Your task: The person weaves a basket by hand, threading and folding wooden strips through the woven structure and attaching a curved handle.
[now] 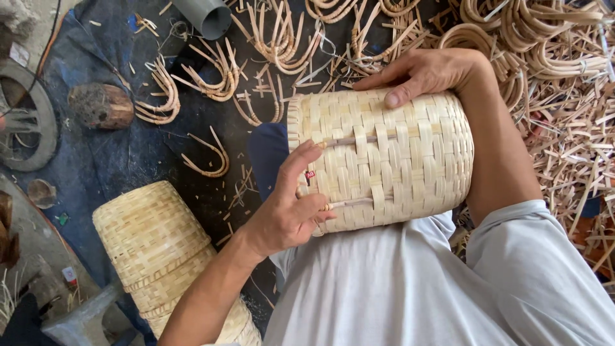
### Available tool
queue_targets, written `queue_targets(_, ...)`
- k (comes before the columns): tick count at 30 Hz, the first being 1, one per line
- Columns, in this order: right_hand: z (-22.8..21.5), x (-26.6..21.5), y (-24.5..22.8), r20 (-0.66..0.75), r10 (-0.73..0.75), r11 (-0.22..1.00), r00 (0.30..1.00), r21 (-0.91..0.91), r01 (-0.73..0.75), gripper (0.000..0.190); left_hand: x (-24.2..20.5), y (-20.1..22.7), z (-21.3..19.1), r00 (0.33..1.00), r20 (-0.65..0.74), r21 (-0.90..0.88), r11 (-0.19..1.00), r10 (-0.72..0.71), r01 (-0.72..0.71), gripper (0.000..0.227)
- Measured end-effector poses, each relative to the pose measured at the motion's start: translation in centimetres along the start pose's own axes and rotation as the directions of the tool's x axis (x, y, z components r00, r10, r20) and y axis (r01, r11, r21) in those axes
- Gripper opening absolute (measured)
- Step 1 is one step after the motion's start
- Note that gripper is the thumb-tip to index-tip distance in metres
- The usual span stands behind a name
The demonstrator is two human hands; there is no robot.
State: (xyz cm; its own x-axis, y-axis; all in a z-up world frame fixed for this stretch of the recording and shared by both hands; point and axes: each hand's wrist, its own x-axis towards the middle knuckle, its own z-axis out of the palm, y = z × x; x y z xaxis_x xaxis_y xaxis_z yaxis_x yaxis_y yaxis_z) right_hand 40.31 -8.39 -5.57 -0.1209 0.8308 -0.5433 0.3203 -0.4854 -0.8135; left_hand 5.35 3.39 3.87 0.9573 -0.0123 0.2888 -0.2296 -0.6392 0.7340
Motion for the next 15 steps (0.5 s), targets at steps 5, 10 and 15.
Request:
queue_targets(5, 0.07, -0.28, -0.53, 0.002, -0.019, 1.000, 1.000, 0.019, 0.019, 0.091, -0.37, 0.51, 0.68, 1.000, -0.022, 0.018, 1.000, 0.004, -0.004, 0.038)
queue_targets(10, 0.16, -0.11, -0.55, -0.009, -0.011, 1.000, 1.000, -0.023, 0.011, 0.091, -0.36, 0.69, 0.76, 0.999, -0.022, 0.015, 1.000, 0.024, -0.023, 0.039)
queue_targets(15, 0.35, -0.20, -0.76, 0.003, -0.007, 1.000, 1.000, 0.012, 0.007, 0.093, -0.58, 0.73, 0.96, 0.999, -0.001, 0.034, 0.998, 0.047, -0.047, 0.039)
